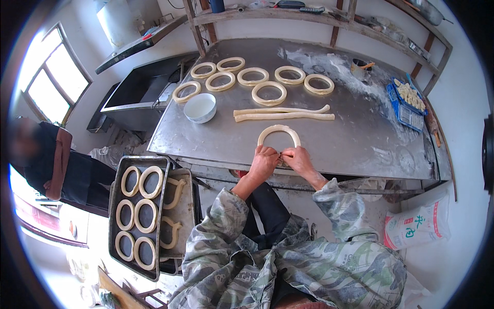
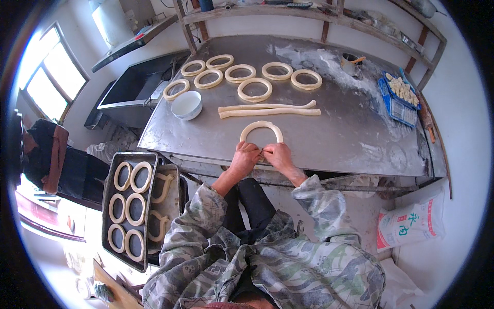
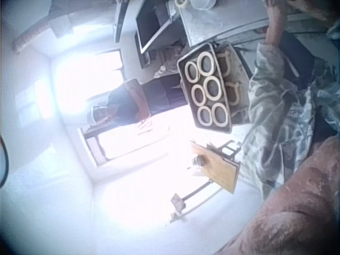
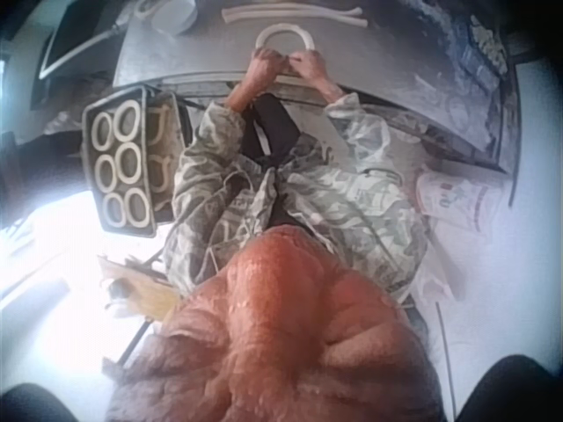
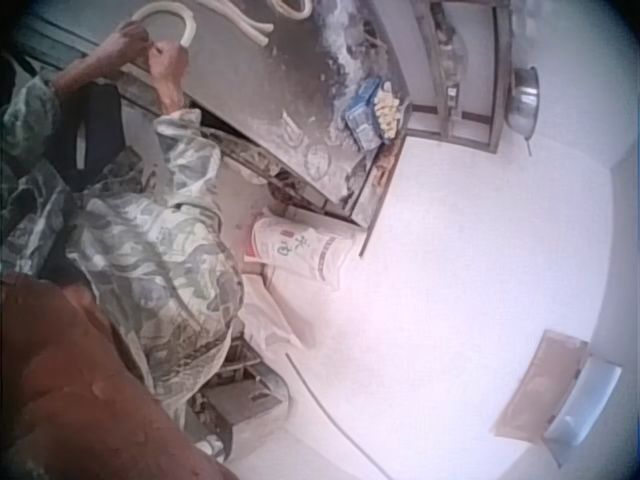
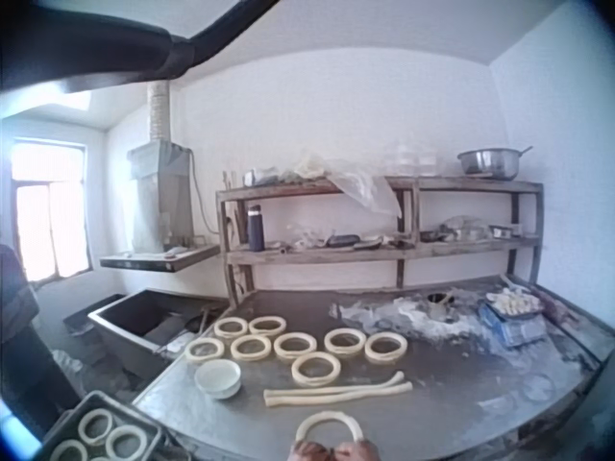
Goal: The person shapes long pieces of dough into rings by hand on a metal table and places them onto a tray.
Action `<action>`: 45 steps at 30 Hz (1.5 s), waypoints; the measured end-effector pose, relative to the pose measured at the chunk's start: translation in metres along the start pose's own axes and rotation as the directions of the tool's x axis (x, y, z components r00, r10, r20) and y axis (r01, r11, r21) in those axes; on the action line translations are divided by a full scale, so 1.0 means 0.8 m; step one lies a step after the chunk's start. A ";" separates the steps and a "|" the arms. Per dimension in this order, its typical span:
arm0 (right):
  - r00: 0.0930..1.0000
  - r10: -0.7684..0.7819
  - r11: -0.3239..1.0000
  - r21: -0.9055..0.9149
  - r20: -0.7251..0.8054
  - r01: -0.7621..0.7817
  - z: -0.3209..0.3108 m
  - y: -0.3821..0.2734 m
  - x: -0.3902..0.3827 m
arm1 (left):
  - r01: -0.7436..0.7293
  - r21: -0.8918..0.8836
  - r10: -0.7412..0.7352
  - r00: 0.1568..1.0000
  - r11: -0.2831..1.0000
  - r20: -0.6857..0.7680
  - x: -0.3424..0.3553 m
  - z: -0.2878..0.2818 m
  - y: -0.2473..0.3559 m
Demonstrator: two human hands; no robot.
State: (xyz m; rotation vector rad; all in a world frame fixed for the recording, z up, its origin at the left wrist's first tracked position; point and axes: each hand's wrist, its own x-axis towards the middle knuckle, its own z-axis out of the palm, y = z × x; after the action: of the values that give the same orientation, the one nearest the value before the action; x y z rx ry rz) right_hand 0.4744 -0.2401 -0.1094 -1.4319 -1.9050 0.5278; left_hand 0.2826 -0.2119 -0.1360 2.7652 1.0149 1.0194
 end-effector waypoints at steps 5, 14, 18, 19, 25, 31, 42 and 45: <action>0.987 -0.161 0.975 -0.159 -0.026 0.155 -0.003 0.006 -0.010 | -0.006 -0.029 0.006 1.000 1.000 -0.013 0.004 0.001 0.004; 0.924 -0.380 0.901 -0.246 -0.047 0.358 -0.004 -0.006 -0.021 | -0.011 -0.055 0.011 1.000 0.998 -0.012 -0.001 0.008 0.002; 0.918 -0.398 0.857 -0.353 0.009 0.375 -0.004 0.003 -0.022 | -0.006 -0.032 0.007 1.000 0.999 0.028 0.003 0.003 0.008; 0.919 -0.393 0.856 -0.362 0.010 0.370 -0.004 0.005 -0.022 | -0.012 -0.034 0.013 1.000 0.999 0.018 0.003 -0.001 0.010; 0.906 -0.420 0.824 -0.397 0.051 0.405 0.002 0.005 -0.015 | -0.051 -0.029 0.051 0.999 0.998 -0.012 0.003 -0.009 0.005; 0.921 -0.387 0.845 -0.386 0.035 0.370 0.002 0.005 -0.015 | -0.011 -0.011 0.011 1.000 1.000 0.014 0.000 -0.010 0.007; 0.896 -0.431 0.829 -0.344 0.108 0.440 -0.019 0.006 -0.012 | -0.039 0.029 0.039 0.999 0.999 0.007 -0.006 -0.013 0.005; 0.911 -0.399 0.843 -0.347 0.107 0.411 -0.015 0.014 -0.010 | -0.057 0.017 0.057 0.998 0.998 0.013 0.001 -0.011 0.004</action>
State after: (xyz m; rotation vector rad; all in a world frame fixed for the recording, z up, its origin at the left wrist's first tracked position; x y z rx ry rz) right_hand 0.4914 -0.2453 -0.1111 -1.1768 -2.3366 -0.0113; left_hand 0.2800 -0.2158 -0.1279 2.8265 0.9531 1.0030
